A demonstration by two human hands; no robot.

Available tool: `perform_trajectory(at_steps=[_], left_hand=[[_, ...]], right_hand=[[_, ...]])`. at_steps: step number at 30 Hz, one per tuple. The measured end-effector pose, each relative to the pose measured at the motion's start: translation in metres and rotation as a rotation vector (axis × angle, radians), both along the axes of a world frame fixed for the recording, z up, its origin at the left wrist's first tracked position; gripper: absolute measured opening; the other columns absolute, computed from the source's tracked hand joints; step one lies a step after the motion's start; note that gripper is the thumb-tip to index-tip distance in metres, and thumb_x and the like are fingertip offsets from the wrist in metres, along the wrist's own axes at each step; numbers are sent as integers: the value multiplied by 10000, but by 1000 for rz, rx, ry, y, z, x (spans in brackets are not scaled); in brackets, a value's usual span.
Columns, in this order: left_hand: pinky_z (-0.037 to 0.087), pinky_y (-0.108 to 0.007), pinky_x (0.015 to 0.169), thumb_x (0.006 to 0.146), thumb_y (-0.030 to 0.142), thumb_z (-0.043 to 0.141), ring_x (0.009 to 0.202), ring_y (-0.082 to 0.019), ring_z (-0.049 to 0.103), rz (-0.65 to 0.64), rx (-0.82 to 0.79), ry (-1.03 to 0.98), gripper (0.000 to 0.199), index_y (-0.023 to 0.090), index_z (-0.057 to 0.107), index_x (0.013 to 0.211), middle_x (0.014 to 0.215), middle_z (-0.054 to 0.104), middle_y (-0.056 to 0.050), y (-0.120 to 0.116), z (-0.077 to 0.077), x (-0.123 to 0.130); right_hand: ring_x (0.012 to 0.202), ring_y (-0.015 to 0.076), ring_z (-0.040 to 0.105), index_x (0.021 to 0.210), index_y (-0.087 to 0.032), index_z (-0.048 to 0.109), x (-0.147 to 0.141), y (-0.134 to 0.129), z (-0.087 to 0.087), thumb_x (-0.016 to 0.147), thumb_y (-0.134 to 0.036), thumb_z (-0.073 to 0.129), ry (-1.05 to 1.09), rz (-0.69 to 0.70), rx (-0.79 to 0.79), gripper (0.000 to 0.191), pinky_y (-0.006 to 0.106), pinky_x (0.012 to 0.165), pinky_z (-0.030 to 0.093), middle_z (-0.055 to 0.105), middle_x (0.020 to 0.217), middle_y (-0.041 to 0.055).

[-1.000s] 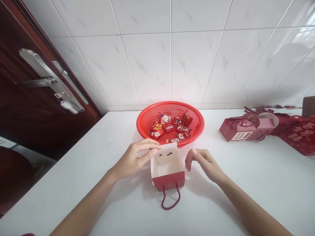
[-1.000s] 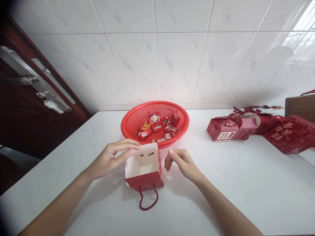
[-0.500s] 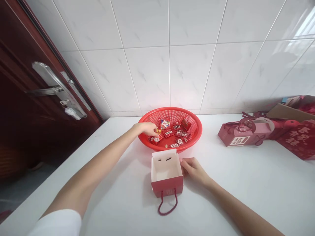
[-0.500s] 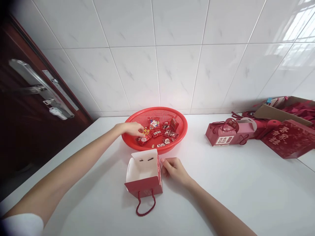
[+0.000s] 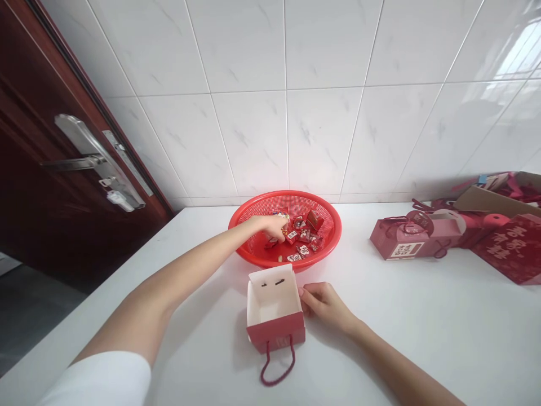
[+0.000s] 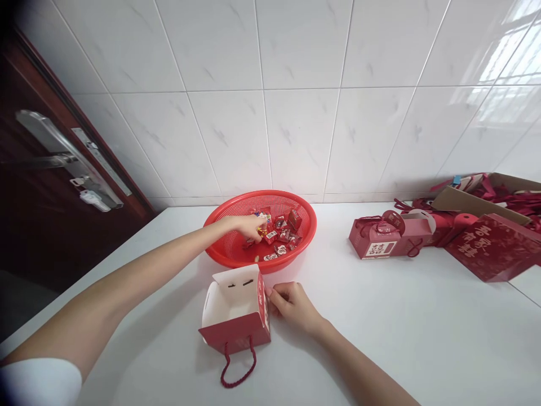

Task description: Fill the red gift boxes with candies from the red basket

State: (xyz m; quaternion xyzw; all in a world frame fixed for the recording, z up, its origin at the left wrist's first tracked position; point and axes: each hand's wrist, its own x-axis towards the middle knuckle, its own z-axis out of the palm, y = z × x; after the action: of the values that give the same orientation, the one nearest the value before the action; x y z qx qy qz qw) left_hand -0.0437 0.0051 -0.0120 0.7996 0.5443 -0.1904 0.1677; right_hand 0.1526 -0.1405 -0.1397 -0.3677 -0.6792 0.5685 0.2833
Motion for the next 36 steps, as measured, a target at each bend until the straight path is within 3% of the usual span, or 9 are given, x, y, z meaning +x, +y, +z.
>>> perform_trajectory(at_steps=[3, 6, 10, 13, 17, 21, 28, 32, 36], left_hand=[[538, -294, 759, 852, 461, 627, 985, -261, 699, -42, 85, -43, 507, 207, 602, 1291, 1085, 757, -106, 5, 6, 10], [533, -370, 851, 794, 534, 689, 1139, -334, 637, -137, 133, -51, 616, 246, 605, 1333, 1277, 675, -136, 5, 3, 31], [503, -385, 943, 749, 358, 748, 1144, -317, 626, -373, 105, -88, 516, 290, 681, 1256, 1305, 647, -101, -6, -16, 63], [482, -397, 982, 775, 270, 703, 1152, -314, 614, -434, 118, -89, 359, 249, 727, 1132, 1320, 639, -110, -12, -28, 73], [476, -409, 989, 717, 230, 734, 1159, -332, 611, -393, 136, -47, 267, 225, 745, 984, 1314, 657, -106, 1, -26, 63], [526, -370, 769, 661, 124, 693, 877, -292, 688, -259, 122, 15, 206, 202, 741, 846, 1020, 747, -103, 23, -14, 41], [508, -262, 694, 704, 86, 591, 905, -225, 694, -55, 165, -34, 390, 202, 744, 1044, 1095, 756, -78, 42, 5, 0], [511, -247, 735, 769, 155, 593, 935, -215, 686, -18, 173, -53, 329, 203, 748, 1055, 1081, 751, -70, 45, -4, -12], [520, -291, 805, 861, 353, 596, 1029, -257, 667, -29, 196, -84, 315, 223, 736, 1111, 1144, 722, -89, 38, -16, -12]], right_hand=[[587, 136, 450, 590, -203, 465, 0, -1, 3, 903, -781, 461, -33, 5, 25, 658, 279, 585, 362, 539, 605, 11], [588, 134, 447, 588, -205, 445, 0, -1, 4, 922, -734, 471, -47, 7, 36, 626, 279, 586, 361, 540, 606, 10], [579, 131, 439, 580, -205, 429, -1, -2, 3, 950, -656, 482, -61, 9, 66, 586, 278, 582, 357, 530, 593, 2], [577, 130, 432, 577, -206, 423, -1, -2, 4, 958, -612, 486, -71, 7, 81, 560, 276, 578, 354, 520, 588, -2], [580, 128, 425, 581, -207, 415, 0, -2, 5, 966, -561, 472, -95, 24, 107, 527, 277, 589, 357, 526, 594, -1], [574, 127, 401, 579, -208, 403, 0, -3, 6, 973, -501, 454, -136, 28, 130, 493, 283, 595, 349, 501, 582, -7], [572, 117, 356, 578, -211, 369, -1, -4, 7, 964, -442, 444, -164, 31, 138, 456, 280, 582, 309, 464, 580, -21], [574, 111, 320, 579, -210, 357, -1, -4, 7, 970, -419, 431, -174, 30, 135, 449, 276, 573, 288, 422, 575, -31], [581, 109, 318, 579, -207, 353, -1, -5, 7, 966, -404, 425, -193, 25, 131, 441, 270, 573, 286, 409, 577, -35]])
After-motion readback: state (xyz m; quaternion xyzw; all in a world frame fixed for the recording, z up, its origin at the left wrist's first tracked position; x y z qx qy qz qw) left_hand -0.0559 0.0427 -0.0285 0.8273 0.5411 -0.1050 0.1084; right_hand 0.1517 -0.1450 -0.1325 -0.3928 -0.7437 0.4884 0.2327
